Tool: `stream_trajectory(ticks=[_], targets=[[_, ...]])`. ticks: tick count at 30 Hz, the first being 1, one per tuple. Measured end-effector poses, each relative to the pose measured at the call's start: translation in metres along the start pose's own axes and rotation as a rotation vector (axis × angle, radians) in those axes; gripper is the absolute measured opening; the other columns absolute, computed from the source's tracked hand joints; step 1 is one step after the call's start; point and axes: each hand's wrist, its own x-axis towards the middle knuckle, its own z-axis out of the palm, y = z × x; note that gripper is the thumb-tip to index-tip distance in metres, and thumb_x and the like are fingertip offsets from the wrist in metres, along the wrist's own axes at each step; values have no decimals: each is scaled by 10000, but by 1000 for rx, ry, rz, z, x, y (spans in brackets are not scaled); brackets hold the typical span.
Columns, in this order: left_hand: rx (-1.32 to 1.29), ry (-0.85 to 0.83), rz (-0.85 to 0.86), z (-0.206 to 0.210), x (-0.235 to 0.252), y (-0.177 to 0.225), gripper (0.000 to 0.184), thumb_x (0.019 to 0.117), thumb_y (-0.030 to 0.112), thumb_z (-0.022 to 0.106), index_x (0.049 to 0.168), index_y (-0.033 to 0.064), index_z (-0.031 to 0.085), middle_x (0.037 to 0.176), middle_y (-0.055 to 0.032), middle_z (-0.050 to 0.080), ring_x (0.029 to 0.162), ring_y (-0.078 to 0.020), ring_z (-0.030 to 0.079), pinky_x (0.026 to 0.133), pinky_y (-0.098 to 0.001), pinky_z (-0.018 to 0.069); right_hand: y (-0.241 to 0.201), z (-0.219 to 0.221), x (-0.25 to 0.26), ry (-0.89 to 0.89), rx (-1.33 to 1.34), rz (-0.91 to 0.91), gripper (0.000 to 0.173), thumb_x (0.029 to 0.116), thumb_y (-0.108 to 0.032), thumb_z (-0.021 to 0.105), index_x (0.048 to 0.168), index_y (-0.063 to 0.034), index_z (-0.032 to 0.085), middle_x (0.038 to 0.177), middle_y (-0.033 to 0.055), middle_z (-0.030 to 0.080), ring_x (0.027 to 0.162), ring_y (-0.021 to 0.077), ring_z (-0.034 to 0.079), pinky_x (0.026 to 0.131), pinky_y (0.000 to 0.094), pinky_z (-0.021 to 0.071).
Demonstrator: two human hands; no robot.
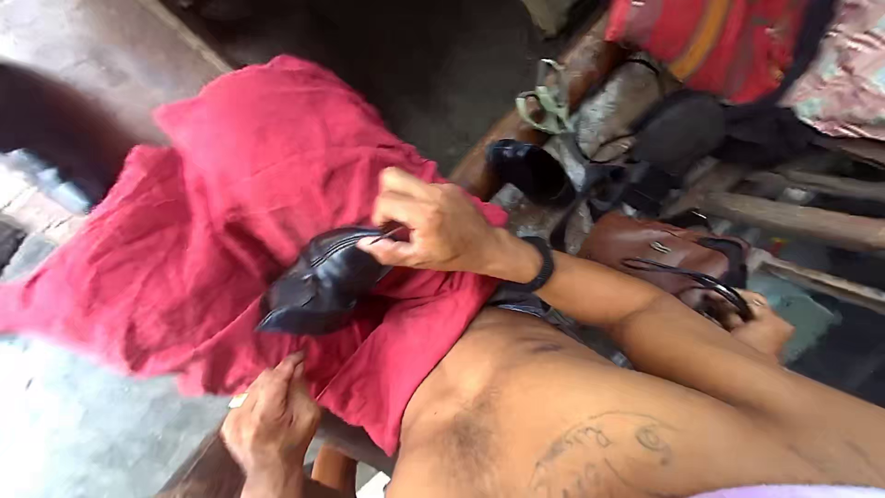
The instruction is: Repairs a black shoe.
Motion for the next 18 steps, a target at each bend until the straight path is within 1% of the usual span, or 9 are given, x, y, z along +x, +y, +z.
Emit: stream_trajectory(ticks=[1,2,4,6,8,10,12,16,18], targets=[[2,10,-7,0,0,-1,301,1042,160,492,1014,14,754,824,-165,732,754,-256,713,683,-388,538,39,52,0,332,66,-195,208,905,-208,732,808,-34,675,843,104,618,727,158,617,625,268,503],[-2,17,-13,1,0,-4,297,1043,170,495,1018,32,756,827,-152,734,761,-248,713,683,-387,542,51,72,6,420,104,-240,235,896,-272,745,825,-58,678,872,91,603,708,158,603,573,292,493],[-10,23,-10,4,1,-10,286,1046,176,500,1016,42,752,823,-146,727,769,-256,709,686,-401,544,50,72,4,358,122,-210,245,911,-304,740,902,-63,698,929,85,599,732,159,605,591,315,515],[-6,54,8,8,6,-12,273,1049,178,509,1013,48,746,823,-143,721,775,-264,701,700,-401,543,52,66,9,311,117,-227,255,907,-321,731,915,-68,704,917,80,595,718,157,596,577,319,504],[-10,88,40,9,18,-8,256,1051,176,513,1012,47,731,815,-145,703,773,-269,681,709,-398,532,63,54,22,231,151,-283,358,909,-439,732,928,-82,713,904,63,604,727,147,597,580,321,499],[-12,81,62,8,28,-3,249,1049,171,504,988,38,705,809,-158,691,776,-288,679,701,-420,530,75,39,31,57,217,-354,518,846,-584,754,971,-83,712,932,49,611,775,125,594,625,302,509],[-29,44,84,8,38,-3,248,1035,149,492,963,24,693,825,-170,693,797,-311,686,708,-443,535,83,24,39,-84,157,-396,559,799,-617,765,1010,-103,706,966,34,603,821,126,605,657,307,522],[-67,-40,102,17,49,-7,224,992,111,489,920,4,673,866,-179,694,828,-341,687,739,-494,546,83,23,42,81,9,-472,595,852,-648,705,810,-57,639,808,73,569,690,199,590,563,365,478],[-72,-38,99,21,50,-9,230,997,115,485,934,13,682,876,-169,705,834,-327,692,750,-477,549,81,24,38,163,-35,-448,621,851,-664,700,778,-52,620,795,83,569,678,213,586,551,371,467]])
